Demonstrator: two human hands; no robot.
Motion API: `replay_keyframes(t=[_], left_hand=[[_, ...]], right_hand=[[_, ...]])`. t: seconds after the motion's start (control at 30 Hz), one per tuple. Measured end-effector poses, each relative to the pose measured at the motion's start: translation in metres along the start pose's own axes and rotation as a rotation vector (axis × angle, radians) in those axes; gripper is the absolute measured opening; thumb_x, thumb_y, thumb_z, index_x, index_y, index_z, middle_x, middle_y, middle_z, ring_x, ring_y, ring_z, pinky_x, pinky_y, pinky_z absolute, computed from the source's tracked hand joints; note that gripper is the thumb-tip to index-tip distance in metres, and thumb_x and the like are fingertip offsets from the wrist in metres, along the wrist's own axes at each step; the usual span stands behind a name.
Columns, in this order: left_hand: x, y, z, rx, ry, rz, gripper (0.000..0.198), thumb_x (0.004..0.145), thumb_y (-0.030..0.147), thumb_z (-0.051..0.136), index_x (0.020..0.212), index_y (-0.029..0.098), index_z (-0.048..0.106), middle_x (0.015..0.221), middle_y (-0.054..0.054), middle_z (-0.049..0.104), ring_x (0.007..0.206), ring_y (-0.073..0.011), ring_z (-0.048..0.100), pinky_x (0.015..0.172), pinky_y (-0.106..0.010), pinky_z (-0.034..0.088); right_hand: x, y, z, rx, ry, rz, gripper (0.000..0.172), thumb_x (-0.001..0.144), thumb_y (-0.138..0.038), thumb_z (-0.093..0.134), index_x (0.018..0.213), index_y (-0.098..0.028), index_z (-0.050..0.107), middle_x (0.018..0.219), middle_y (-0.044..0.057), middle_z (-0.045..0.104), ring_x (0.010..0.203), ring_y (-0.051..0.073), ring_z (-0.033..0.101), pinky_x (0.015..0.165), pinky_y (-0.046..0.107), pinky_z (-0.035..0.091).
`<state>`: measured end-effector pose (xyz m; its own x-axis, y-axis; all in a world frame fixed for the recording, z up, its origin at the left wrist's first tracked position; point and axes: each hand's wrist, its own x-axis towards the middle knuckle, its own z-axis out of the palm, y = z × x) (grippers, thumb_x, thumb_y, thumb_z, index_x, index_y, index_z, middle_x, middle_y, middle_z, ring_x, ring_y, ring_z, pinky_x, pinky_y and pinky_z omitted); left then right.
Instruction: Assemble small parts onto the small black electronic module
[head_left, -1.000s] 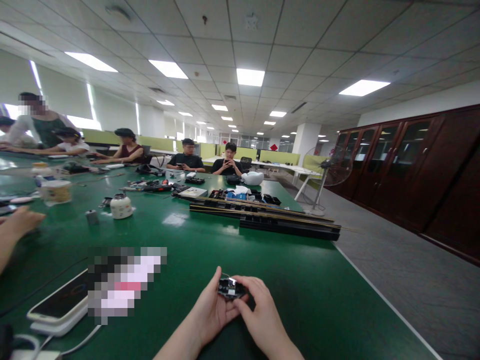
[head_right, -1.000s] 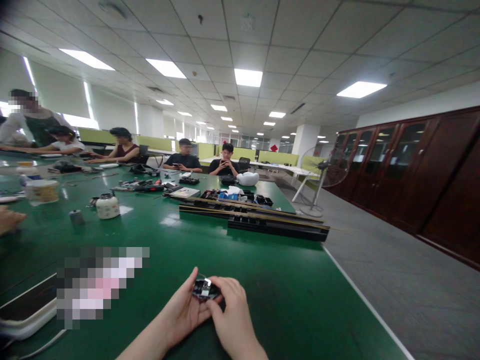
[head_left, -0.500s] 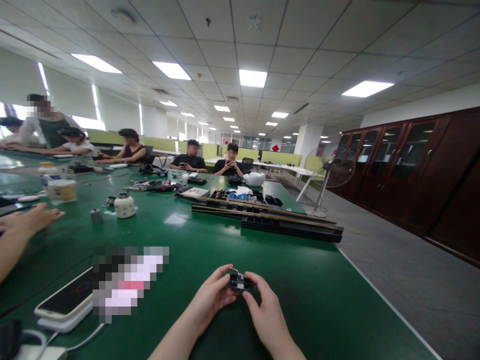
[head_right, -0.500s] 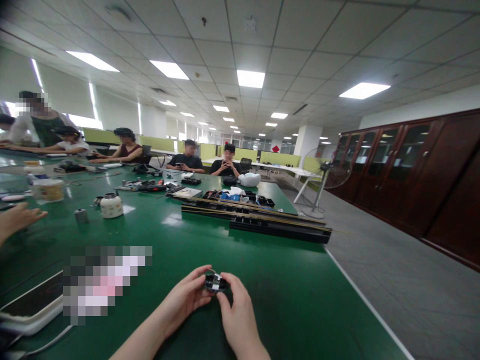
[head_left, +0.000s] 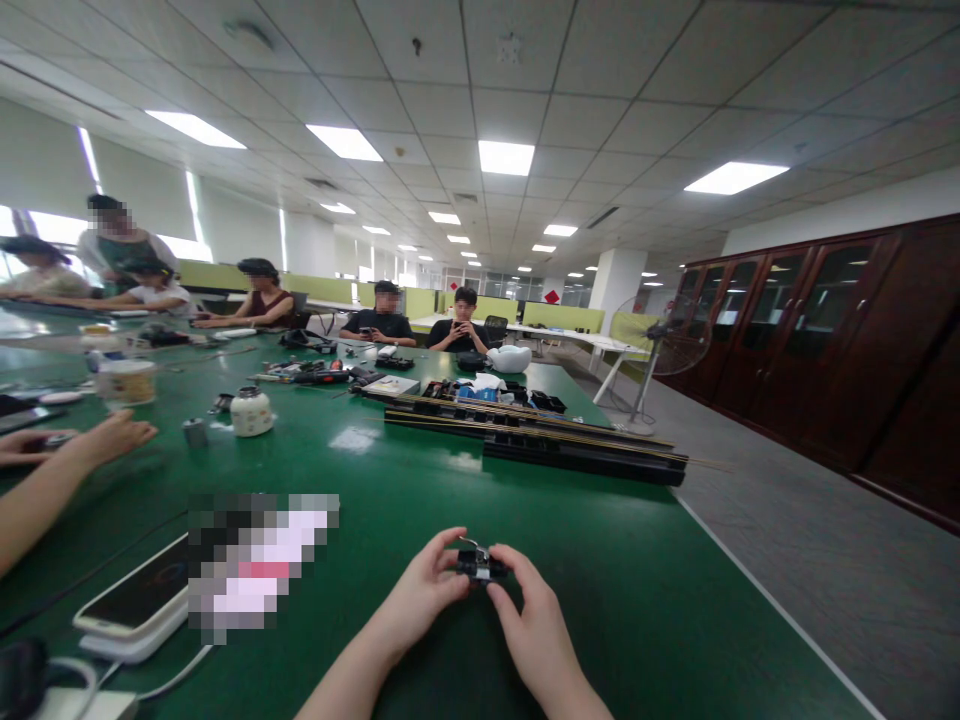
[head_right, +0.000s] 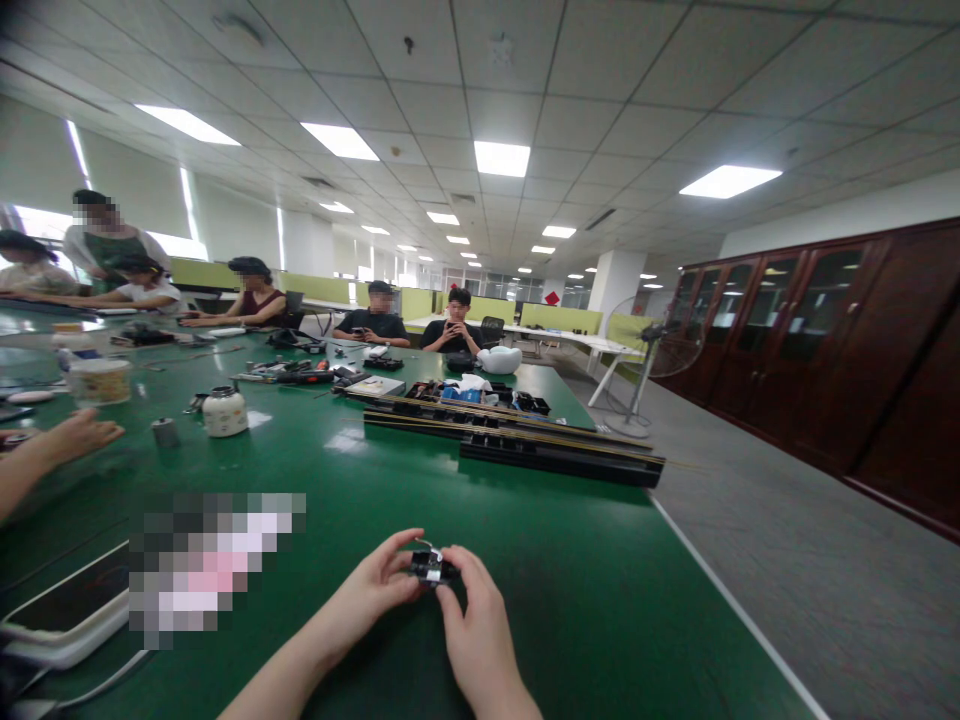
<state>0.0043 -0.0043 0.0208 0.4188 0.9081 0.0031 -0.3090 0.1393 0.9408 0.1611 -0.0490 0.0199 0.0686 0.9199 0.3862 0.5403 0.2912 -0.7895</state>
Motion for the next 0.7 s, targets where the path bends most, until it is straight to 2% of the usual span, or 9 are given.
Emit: replay_keyframes(t=[0.2,0.43,0.7], left_hand=[[0.004,-0.006,-0.005,0.161,0.053,0.060,0.048,0.062,0.011,0.068,0.107,0.017,0.051,0.092,-0.006,0.064,0.082,-0.0187,0.062,0.082,-0.032,0.043],[0.005,-0.012,-0.007,0.237,0.057,0.086,0.051,0.063,0.007,0.064,0.110,0.018,0.052,0.085,-0.004,0.064,0.078,-0.0177,0.061,0.077,-0.031,0.043],[0.002,-0.015,-0.014,0.381,0.051,0.136,0.037,0.064,0.012,0.065,0.100,0.022,0.061,0.091,-0.003,0.065,0.086,-0.0204,0.057,0.086,-0.031,0.038]], right_hand=[[0.000,0.000,-0.001,-0.058,-0.079,0.012,0.023,0.079,-0.020,0.048,0.089,-0.026,0.068,0.117,0.005,0.058,0.112,0.022,0.053,0.097,0.039,0.039],[0.000,0.002,-0.001,-0.056,-0.070,0.013,0.022,0.078,-0.020,0.050,0.087,-0.027,0.069,0.114,0.005,0.060,0.109,0.022,0.055,0.095,0.039,0.041],[0.000,0.001,0.000,-0.048,-0.102,0.032,0.023,0.077,-0.018,0.050,0.086,-0.026,0.069,0.115,0.005,0.060,0.109,0.022,0.054,0.097,0.040,0.039]])
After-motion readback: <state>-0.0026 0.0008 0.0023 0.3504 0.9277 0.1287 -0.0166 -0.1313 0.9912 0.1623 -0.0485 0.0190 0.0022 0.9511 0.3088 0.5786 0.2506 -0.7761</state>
